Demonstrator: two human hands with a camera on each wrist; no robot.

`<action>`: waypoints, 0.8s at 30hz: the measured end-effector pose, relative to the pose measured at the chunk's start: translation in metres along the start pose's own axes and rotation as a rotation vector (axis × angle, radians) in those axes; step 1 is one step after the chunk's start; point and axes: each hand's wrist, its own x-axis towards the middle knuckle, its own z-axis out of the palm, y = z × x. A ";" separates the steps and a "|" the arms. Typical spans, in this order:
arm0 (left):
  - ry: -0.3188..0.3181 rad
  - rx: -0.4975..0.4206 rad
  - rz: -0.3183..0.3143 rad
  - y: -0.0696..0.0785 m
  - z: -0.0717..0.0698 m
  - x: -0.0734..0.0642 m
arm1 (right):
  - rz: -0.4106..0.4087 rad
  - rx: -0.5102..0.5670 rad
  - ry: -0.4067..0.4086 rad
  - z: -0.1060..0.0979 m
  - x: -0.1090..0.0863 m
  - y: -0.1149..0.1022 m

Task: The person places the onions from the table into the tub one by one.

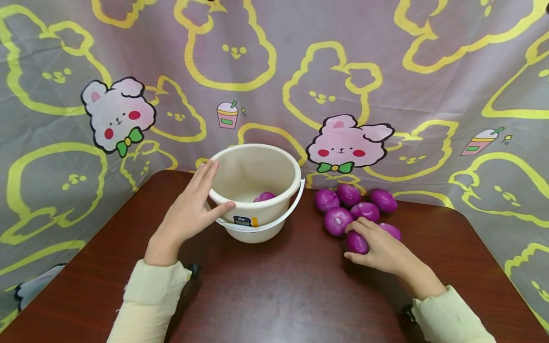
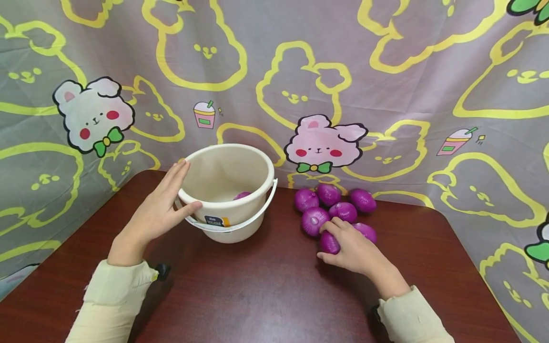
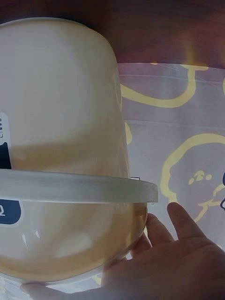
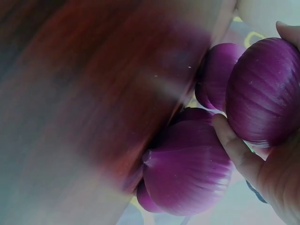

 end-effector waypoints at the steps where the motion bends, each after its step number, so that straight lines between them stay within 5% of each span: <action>1: -0.001 0.000 -0.002 0.000 0.000 0.000 | 0.007 0.007 0.001 0.000 0.000 0.000; 24: -0.001 0.001 -0.007 0.001 0.000 0.000 | 0.033 0.071 0.090 -0.008 0.005 0.001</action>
